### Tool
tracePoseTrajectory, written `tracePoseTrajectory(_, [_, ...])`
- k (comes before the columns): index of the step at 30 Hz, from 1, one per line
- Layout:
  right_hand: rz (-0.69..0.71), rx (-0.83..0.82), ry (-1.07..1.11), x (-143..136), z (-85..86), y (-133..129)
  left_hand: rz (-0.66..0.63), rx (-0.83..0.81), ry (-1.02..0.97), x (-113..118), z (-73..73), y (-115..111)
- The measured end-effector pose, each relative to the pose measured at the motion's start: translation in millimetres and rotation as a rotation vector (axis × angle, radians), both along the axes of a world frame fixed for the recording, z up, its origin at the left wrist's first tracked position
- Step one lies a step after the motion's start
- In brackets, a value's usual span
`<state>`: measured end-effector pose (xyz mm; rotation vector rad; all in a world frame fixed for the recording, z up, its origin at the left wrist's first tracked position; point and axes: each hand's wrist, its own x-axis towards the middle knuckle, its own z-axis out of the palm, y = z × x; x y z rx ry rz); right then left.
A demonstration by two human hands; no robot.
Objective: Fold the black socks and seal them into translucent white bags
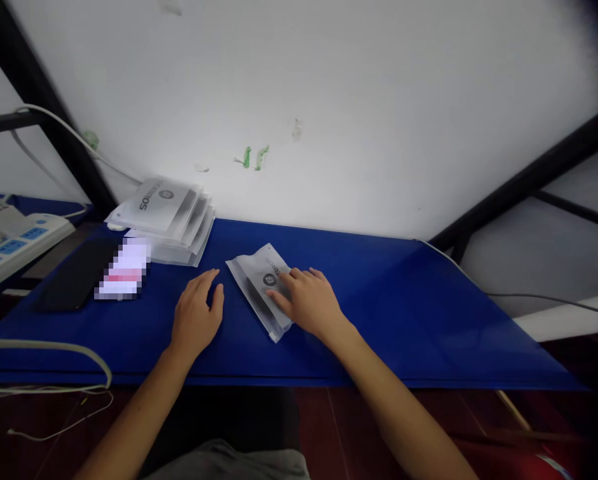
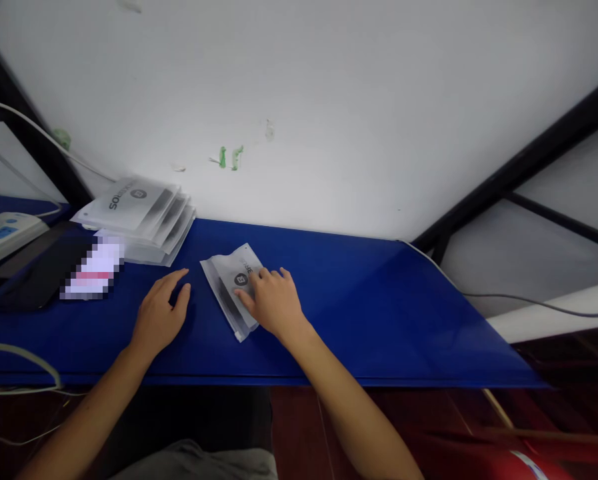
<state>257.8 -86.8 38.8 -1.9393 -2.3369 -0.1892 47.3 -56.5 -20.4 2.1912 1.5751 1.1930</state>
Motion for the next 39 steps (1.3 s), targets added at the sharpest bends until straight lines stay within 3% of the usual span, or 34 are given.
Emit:
tracePoseTrajectory(6, [0.259,-0.023,0.122,0.7,-8.6,-3.9,-0.011,-0.023,0.005,0.1,-0.3,0.2])
tracePoseTrajectory(11, [0.309,-0.072,0.157,5.2,-22.6,-0.7,-0.042,-0.067,0.103,0.7,-5.4,0.4])
tracePoseTrajectory(18, [0.237,-0.049,0.174,2.2,-36.3,0.6,-0.067,-0.093,0.343,1.9,-15.4,1.4])
tracePoseTrajectory(29, [0.043,-0.014,0.147,10.4,-43.7,13.2,-0.075,-0.123,0.375,1.7,-15.5,1.5])
tracePoseTrajectory(39, [-0.073,0.007,0.105,41.7,-49.1,36.0,-0.086,-0.142,0.363,0.4,-15.8,1.6])
